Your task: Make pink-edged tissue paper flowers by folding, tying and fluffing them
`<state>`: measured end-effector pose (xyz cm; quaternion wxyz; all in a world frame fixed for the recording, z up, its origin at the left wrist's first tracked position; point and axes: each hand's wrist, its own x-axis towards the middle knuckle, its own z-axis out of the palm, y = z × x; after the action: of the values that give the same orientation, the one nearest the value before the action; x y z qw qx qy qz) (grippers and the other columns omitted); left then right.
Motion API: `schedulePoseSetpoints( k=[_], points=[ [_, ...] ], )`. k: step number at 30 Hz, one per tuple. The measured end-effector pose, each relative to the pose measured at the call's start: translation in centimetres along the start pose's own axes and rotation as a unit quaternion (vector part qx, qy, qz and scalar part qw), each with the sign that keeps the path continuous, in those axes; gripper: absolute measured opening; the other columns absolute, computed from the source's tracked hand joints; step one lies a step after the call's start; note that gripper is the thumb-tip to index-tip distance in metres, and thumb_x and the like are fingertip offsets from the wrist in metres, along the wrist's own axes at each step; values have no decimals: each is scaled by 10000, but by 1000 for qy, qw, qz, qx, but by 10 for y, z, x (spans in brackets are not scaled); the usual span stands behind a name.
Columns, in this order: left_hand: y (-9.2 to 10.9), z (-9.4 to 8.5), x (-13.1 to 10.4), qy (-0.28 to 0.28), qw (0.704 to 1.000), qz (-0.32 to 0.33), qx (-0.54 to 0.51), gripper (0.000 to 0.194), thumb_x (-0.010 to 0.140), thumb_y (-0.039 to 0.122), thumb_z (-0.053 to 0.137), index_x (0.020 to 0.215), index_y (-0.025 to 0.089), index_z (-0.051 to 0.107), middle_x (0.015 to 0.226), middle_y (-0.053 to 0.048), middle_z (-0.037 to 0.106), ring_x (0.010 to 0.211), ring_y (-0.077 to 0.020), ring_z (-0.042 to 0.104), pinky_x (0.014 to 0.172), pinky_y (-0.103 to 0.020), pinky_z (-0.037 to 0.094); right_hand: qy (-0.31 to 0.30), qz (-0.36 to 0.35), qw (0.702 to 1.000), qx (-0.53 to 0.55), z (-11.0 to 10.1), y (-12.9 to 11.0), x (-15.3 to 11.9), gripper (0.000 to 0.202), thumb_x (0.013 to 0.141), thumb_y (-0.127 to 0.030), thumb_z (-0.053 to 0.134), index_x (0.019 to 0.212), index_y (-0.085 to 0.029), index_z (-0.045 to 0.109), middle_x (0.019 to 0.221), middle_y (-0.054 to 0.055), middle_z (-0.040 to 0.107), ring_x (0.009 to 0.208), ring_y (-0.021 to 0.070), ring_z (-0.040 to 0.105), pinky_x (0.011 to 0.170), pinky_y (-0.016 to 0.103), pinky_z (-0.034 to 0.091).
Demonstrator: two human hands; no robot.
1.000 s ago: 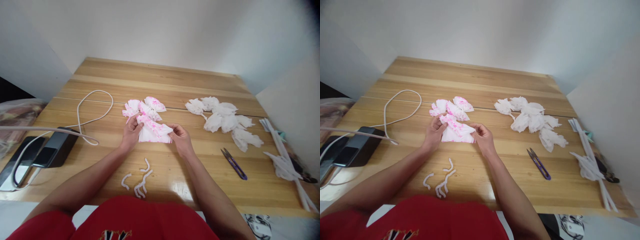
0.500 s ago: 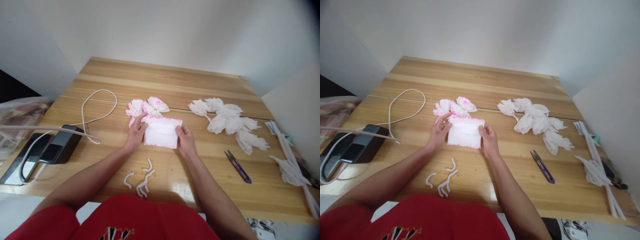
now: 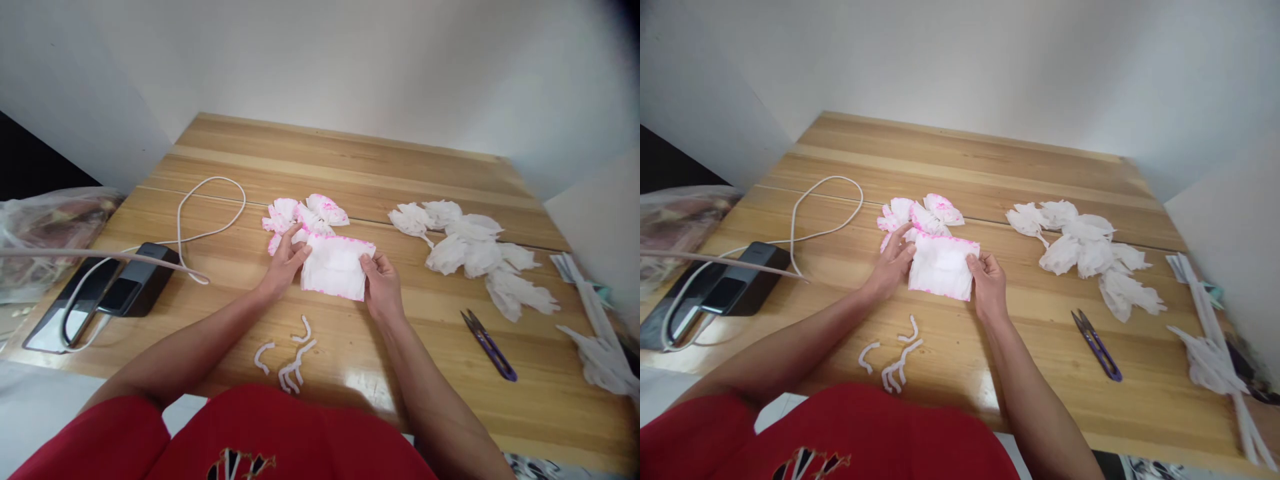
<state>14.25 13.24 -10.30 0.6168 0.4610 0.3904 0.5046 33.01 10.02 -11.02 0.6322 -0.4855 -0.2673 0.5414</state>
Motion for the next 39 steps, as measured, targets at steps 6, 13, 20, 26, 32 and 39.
schedulePoseSetpoints(
  k=[6,13,20,26,32,39],
  points=[
    [-1,-2,4,-14,998,60,-34,675,746,264,711,1332,210,380,688,45,475,607,-92,422,575,-199,343,-28,25,999,-35,-3,0,1,281,681,-346,758,853,-195,596,759,-20,663,634,109,574,592,228,466],
    [-5,-5,1,-30,988,137,71,542,807,247,661,1306,218,452,759,11,465,679,-111,423,633,-219,353,-119,11,989,-90,-1,-12,-1,473,633,-300,791,1066,-245,607,1063,8,660,882,148,606,737,245,493],
    [-4,-3,-1,-26,988,135,71,528,805,235,658,1301,201,480,867,-30,554,797,-133,511,746,-235,410,-29,-58,993,-97,-2,-8,-2,239,688,-342,746,809,-191,605,739,-25,613,627,95,521,596,221,444],
    [-2,-4,0,-12,992,114,43,484,780,272,674,1236,183,535,854,-29,569,797,-137,526,739,-238,418,-13,-81,994,-72,-3,-7,-2,219,714,-351,726,797,-194,598,734,-33,595,651,91,521,629,215,439],
    [-5,-5,1,-5,992,93,89,186,800,332,635,788,148,606,741,-2,478,722,-130,446,670,-234,371,-18,-65,994,-82,0,-6,-3,262,714,-378,720,853,-190,603,791,-11,623,689,114,550,629,227,449],
    [3,-2,-6,25,989,60,129,270,877,392,517,737,164,484,672,24,388,633,-114,363,590,-224,314,-36,-48,994,-92,3,-3,-5,256,692,-346,741,845,-188,610,782,-21,635,663,101,543,625,219,452]
  ],
)
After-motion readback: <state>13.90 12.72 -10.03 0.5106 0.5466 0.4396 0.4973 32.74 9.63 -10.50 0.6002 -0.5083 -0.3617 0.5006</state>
